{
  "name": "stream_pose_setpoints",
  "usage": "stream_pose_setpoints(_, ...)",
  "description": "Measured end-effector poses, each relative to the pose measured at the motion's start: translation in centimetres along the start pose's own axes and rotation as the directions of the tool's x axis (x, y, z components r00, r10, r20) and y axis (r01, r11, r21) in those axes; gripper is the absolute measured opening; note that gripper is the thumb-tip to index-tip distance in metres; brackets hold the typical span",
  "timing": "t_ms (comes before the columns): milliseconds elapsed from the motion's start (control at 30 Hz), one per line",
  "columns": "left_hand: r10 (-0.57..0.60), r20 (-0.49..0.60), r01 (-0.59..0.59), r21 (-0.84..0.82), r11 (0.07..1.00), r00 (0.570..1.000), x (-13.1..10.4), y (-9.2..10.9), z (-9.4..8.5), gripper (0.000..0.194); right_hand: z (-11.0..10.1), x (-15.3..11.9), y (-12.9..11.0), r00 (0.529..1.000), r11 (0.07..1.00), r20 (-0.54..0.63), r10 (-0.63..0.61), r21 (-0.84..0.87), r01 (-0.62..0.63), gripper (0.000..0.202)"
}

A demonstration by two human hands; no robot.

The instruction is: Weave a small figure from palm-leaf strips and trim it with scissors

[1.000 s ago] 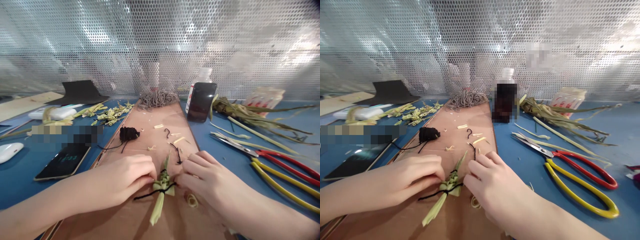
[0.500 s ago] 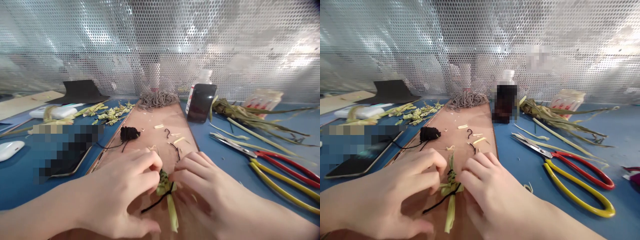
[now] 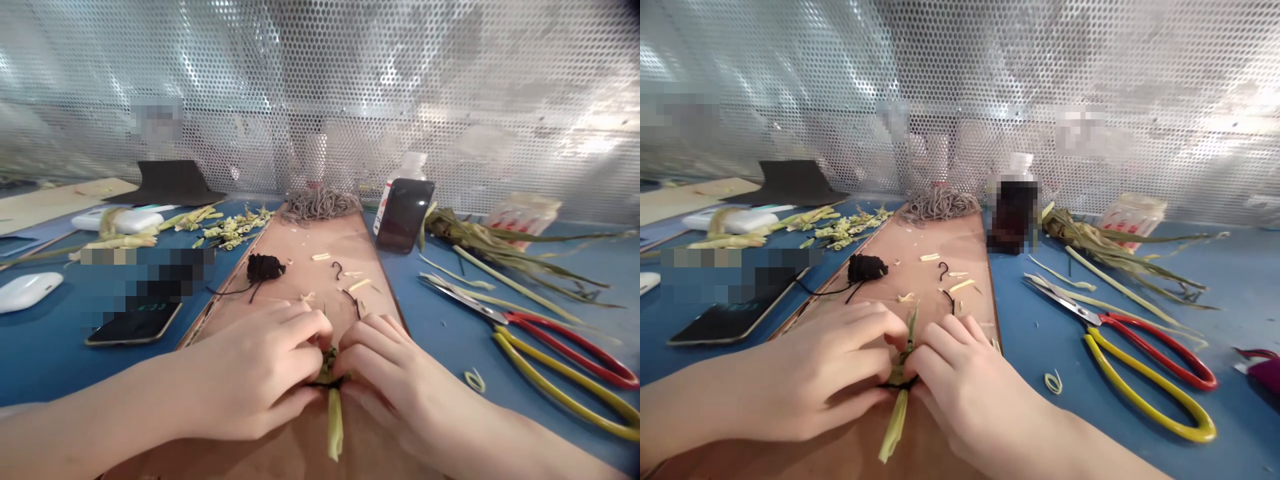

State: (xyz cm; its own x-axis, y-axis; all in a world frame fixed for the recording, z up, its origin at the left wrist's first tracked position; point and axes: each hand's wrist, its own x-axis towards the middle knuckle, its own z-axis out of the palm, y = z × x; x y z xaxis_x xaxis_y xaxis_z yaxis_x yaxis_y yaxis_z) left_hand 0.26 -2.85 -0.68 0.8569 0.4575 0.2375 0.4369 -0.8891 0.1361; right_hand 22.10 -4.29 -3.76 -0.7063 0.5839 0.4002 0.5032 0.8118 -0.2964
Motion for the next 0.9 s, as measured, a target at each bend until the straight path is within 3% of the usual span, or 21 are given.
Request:
stream_pose_setpoints(300, 0.026, -0.027, -0.027, -0.013, 1.0, 0.999, 0.1, -0.1, 0.0, 0.011, 0.6, -0.3, 0.2, 1.0, 0.999, -0.019, 0.008, 0.044, -0.007, 0.019)
stream_pose_setpoints(600, 0.017, -0.019, -0.018, -0.052, 0.998, 1.0, 0.0, -0.1, 0.1, 0.011, 0.1, -0.4, 0.1, 0.997, 0.996, 0.072, -0.036, -0.084, 0.042, 0.022)
stream_pose_setpoints(767, -0.007, 0.026, 0.008, -0.057, 0.998, 1.0, 0.1, -0.1, -0.3, 0.011, -0.1, -0.4, 0.2, 0.996, 0.992, 0.045, -0.071, -0.104, 0.075, 0.029)
stream_pose_setpoints(900, -0.001, -0.058, -0.002, -0.057, 0.998, 0.998, 0.2, -0.4, -0.3, 0.013, -0.5, -0.1, 0.0, 0.994, 0.987, -0.036, -0.108, -0.126, 0.102, 0.035)
